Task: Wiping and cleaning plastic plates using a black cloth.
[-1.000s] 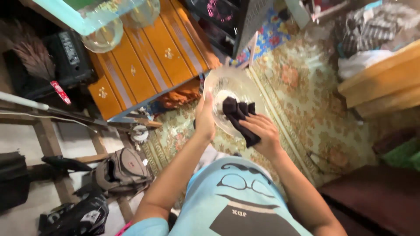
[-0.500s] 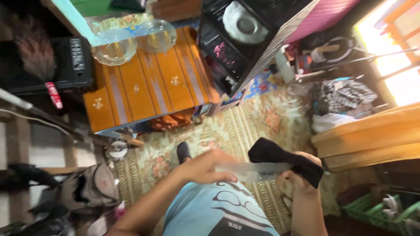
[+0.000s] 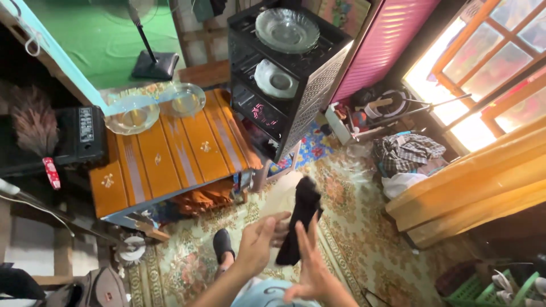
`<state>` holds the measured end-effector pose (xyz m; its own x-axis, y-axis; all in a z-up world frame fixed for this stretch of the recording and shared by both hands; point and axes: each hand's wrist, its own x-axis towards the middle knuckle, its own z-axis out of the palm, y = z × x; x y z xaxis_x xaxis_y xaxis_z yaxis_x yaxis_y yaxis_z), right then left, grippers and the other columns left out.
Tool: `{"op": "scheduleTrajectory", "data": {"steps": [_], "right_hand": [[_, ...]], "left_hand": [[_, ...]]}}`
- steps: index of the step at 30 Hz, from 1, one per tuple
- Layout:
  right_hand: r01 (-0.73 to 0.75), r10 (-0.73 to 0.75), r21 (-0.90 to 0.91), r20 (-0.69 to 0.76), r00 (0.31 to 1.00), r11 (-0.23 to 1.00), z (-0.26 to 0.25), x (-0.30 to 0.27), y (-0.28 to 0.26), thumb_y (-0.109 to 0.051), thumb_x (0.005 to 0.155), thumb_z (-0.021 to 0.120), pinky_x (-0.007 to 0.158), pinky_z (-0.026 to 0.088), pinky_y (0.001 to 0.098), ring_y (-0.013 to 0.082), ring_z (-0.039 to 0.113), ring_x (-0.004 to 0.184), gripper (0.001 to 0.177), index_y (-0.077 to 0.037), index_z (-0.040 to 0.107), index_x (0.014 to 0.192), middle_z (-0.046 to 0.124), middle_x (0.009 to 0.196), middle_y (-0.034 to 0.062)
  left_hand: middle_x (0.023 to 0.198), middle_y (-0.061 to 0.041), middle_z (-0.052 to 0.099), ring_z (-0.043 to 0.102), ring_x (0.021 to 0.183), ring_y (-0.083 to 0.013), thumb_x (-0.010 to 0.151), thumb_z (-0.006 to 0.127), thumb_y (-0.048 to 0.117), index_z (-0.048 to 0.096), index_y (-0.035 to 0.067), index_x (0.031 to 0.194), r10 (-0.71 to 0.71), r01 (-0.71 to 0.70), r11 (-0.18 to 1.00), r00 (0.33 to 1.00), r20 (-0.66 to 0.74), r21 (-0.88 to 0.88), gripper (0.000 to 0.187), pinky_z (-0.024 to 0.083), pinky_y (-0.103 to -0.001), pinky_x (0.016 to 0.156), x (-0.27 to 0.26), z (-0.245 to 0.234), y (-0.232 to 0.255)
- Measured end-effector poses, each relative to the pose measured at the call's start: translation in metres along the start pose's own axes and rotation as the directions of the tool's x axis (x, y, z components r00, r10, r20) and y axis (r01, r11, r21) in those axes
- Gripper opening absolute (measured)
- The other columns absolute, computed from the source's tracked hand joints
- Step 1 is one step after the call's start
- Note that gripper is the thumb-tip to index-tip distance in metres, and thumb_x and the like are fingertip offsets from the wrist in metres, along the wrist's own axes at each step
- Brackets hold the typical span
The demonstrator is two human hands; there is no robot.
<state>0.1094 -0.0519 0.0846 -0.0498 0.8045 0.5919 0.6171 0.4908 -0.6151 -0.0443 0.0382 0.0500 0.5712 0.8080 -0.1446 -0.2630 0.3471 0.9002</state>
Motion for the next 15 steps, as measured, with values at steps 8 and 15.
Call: {"op": "scheduleTrajectory", "data": {"steps": [8, 15], "right_hand": [[-0.196, 0.197, 0.030, -0.225, 0.954, 0.980, 0.009, -0.035, 0.037, -0.042, 0.108, 0.038, 0.130, 0.020, 0.0532, 0.0417, 0.026, 0.159, 0.058, -0.002, 0.048, 0.150, 0.031, 0.167, 0.0223], [-0.195, 0.218, 0.113, -0.258, 0.941, 0.974, 0.029, -0.055, 0.005, -0.027, 0.105, 0.041, 0.126, 0.017, 0.0506, 0.0447, 0.023, 0.156, 0.058, 0.006, 0.038, 0.153, 0.026, 0.165, 0.0305]], "left_hand": [[0.099, -0.011, 0.078, 0.074, 0.085, -0.0153, 0.107, 0.038, 0.040, 0.064, -0.007, 0.131, 0.031, -0.048, 0.985, 0.994, 0.107, 0.166, 0.059, 0.061, -0.029, 0.077, -0.043, 0.030, -0.013], [0.098, -0.009, 0.079, 0.074, 0.084, -0.0148, 0.107, 0.037, 0.039, 0.067, -0.004, 0.129, 0.051, -0.061, 0.988, 0.996, 0.079, 0.140, 0.057, 0.060, -0.028, 0.077, -0.052, 0.018, -0.020]]}}
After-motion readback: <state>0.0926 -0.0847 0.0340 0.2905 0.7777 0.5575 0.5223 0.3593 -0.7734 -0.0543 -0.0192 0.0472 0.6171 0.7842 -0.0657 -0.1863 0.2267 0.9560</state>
